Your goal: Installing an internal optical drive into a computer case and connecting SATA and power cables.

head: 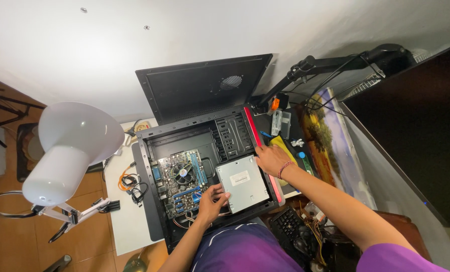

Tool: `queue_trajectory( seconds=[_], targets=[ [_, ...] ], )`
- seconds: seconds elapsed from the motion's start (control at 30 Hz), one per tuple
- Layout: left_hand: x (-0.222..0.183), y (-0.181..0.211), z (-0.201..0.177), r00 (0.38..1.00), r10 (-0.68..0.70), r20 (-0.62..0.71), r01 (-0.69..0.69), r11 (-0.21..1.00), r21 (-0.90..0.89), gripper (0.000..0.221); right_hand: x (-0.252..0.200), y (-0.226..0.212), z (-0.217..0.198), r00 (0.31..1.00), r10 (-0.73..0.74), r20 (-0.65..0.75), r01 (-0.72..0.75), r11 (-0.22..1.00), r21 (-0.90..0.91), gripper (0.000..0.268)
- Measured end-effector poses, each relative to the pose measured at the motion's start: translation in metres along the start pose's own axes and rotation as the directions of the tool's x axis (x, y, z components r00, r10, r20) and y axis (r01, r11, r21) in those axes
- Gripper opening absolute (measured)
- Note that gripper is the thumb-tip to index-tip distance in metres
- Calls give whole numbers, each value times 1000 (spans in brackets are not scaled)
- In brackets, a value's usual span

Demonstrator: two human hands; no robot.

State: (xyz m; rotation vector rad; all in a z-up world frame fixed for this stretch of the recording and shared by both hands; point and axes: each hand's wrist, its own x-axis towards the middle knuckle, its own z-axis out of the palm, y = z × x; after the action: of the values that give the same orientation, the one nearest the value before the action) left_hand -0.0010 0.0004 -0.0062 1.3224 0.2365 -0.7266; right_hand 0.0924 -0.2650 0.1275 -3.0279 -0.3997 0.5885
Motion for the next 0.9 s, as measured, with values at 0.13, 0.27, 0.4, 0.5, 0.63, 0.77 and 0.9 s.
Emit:
queue_trajectory(
  seconds=[0.13, 0.27, 0.4, 0.5, 0.63, 0.77, 0.9],
  targets=[
    [2, -4, 0, 1000, 9, -10, -9, 1000, -7, 53, 2, 11, 16, 995, 50, 86, -45, 997, -58, 30],
    [1, -3, 0, 1000, 13, -4, -13, 1000, -27, 52, -3, 14, 18, 999, 49, 11, -49, 998, 38, 26],
    [1, -1, 0, 1000, 9, -3, -9, 1000, -24, 51, -12, 17, 18, 993, 25, -114, -3, 983, 182, 18],
    [2, -4, 0, 1000, 14, 5, -14, 1000, -11, 52, -18, 20, 21, 969, -22, -245, 93, 956, 279, 19],
    [0, -2, 0, 1000, 6, 12, -6, 1000, -10, 52, -27, 18, 22, 973, 29, -231, 35, 963, 269, 20],
    [2, -2, 1, 1000, 10, 9, -10, 1000, -8, 51, -32, 9, 27, 933, 226, -281, -70, 878, 473, 20],
    [0, -1, 2, 1000, -7, -3, 7, 1000, -17, 50, -27, 4, 62, 838, 445, -316, -89, 683, 725, 28]
  ],
)
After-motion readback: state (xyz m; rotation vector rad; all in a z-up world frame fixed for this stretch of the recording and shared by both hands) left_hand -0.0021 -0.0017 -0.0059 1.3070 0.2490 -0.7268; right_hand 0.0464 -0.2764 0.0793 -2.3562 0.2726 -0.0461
